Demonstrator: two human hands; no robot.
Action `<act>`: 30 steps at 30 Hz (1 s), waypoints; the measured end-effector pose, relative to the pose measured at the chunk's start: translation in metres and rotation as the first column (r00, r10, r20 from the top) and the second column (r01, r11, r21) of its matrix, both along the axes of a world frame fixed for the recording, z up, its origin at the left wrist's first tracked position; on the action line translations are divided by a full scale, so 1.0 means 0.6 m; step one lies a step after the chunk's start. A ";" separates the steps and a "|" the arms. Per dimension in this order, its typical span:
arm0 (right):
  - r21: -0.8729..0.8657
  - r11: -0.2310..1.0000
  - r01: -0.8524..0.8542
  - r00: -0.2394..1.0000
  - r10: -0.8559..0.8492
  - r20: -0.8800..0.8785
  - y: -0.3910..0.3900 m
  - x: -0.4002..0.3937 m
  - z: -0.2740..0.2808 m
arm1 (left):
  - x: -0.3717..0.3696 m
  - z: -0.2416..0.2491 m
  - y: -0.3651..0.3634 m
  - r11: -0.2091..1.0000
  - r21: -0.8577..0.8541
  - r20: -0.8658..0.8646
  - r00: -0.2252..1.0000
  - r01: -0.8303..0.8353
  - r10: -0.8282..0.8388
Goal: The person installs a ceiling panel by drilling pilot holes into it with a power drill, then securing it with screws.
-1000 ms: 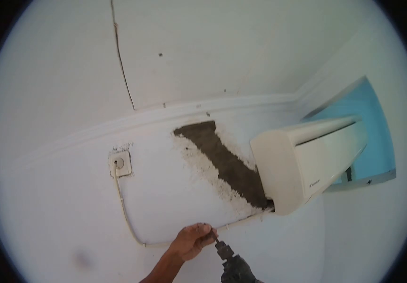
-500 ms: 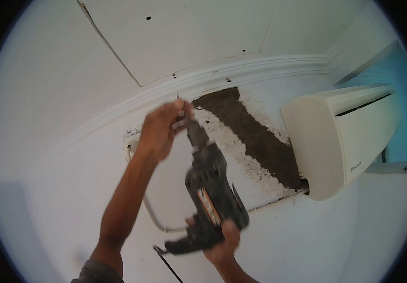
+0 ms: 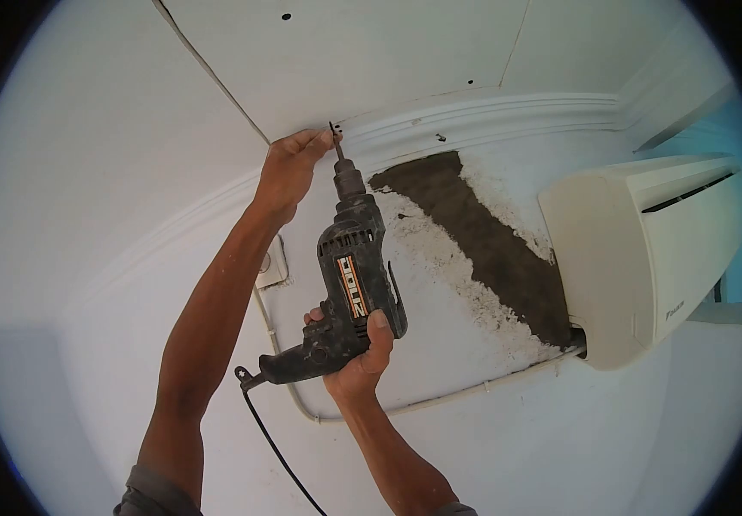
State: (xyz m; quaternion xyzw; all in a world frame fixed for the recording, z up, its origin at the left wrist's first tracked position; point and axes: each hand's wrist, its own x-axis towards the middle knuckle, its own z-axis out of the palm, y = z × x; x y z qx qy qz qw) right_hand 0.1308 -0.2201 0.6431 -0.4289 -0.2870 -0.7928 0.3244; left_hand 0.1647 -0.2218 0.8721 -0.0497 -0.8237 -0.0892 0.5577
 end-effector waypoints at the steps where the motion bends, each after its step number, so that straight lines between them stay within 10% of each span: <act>1: -0.002 1.000 -0.006 1.000 0.006 -0.002 -0.002 0.002 0.003 | -0.003 0.000 0.004 1.000 0.017 -0.023 1.000 -0.010 0.010; 30: 0.042 0.996 0.081 0.996 -0.082 0.026 0.003 0.007 0.010 | 0.003 -0.002 0.028 0.995 0.033 -0.119 0.988 -0.094 0.098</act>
